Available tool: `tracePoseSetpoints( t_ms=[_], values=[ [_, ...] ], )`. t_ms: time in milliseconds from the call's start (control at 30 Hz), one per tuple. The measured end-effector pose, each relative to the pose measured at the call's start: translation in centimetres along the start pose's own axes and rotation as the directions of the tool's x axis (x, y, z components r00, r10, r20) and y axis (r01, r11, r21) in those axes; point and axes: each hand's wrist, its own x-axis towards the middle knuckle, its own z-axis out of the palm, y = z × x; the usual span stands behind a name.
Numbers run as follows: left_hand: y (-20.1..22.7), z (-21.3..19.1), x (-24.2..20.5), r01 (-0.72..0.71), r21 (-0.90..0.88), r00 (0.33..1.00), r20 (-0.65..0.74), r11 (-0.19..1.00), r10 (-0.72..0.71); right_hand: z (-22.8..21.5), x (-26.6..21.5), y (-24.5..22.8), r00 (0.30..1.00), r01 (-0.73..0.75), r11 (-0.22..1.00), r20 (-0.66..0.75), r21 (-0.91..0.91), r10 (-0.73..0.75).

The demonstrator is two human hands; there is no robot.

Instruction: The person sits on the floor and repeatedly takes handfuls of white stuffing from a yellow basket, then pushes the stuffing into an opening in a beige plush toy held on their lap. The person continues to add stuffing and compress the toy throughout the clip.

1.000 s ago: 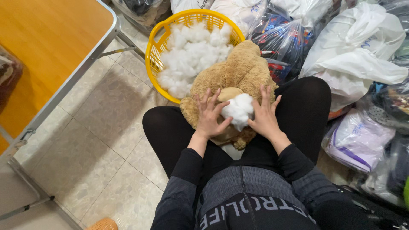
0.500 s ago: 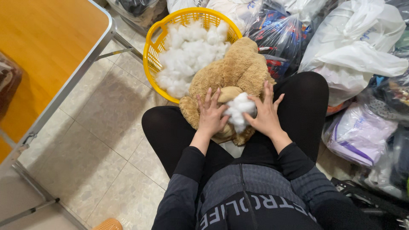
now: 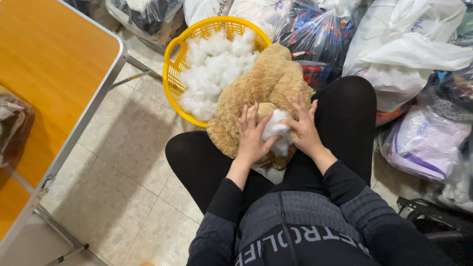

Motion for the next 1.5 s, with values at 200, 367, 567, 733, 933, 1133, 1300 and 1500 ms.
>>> tracePoseSetpoints(
  t_ms=[200, 367, 567, 733, 933, 1133, 1300, 1500],
  values=[
    [-0.9, 1.8, 1.2, 0.014, 0.154, 0.999, -0.048, 0.988, -0.007, -0.1, 0.4, -1.2, 0.999, 0.043, 0.998, 0.024, 0.052, -0.045],
    [-4.7, 0.5, 2.5, 0.227, -0.128, 0.951, -0.183, 0.965, -0.248, -0.8, 0.7, -1.2, 0.996, -0.081, 0.994, -0.029, 0.071, 0.083],
    [-8.1, -3.9, 6.6, 0.256, -0.166, 0.838, -0.453, 0.952, -0.304, -0.7, 0.9, -1.6, 0.998, -0.041, 0.999, 0.054, -0.004, 0.041],
    [-9.0, -7.1, 9.6, 0.393, -0.29, 0.691, -0.533, 0.873, -0.488, 0.1, 1.0, -0.9, 0.993, -0.081, 0.993, 0.072, -0.09, 0.088],
    [-9.0, -6.2, 7.9, 0.286, -0.168, 0.742, -0.584, 0.943, -0.329, 1.4, 0.4, 0.6, 0.978, -0.196, 0.968, 0.039, -0.159, 0.205],
    [-6.6, -2.4, 3.6, 0.339, -0.133, 0.841, -0.402, 0.931, -0.363, 2.1, 0.2, 1.1, 0.986, -0.157, 0.974, 0.026, -0.164, 0.164],
    [-2.8, -1.5, 2.1, 0.111, -0.211, 0.979, -0.143, 0.971, -0.143, 1.7, 0.5, 0.8, 0.993, -0.113, 0.99, -0.034, -0.09, 0.11],
    [0.1, -0.8, 2.7, -0.016, -0.059, 0.994, 0.111, 0.998, 0.022, 1.0, 0.6, 0.1, 0.997, 0.036, 0.998, -0.063, 0.049, -0.033]
  ],
)
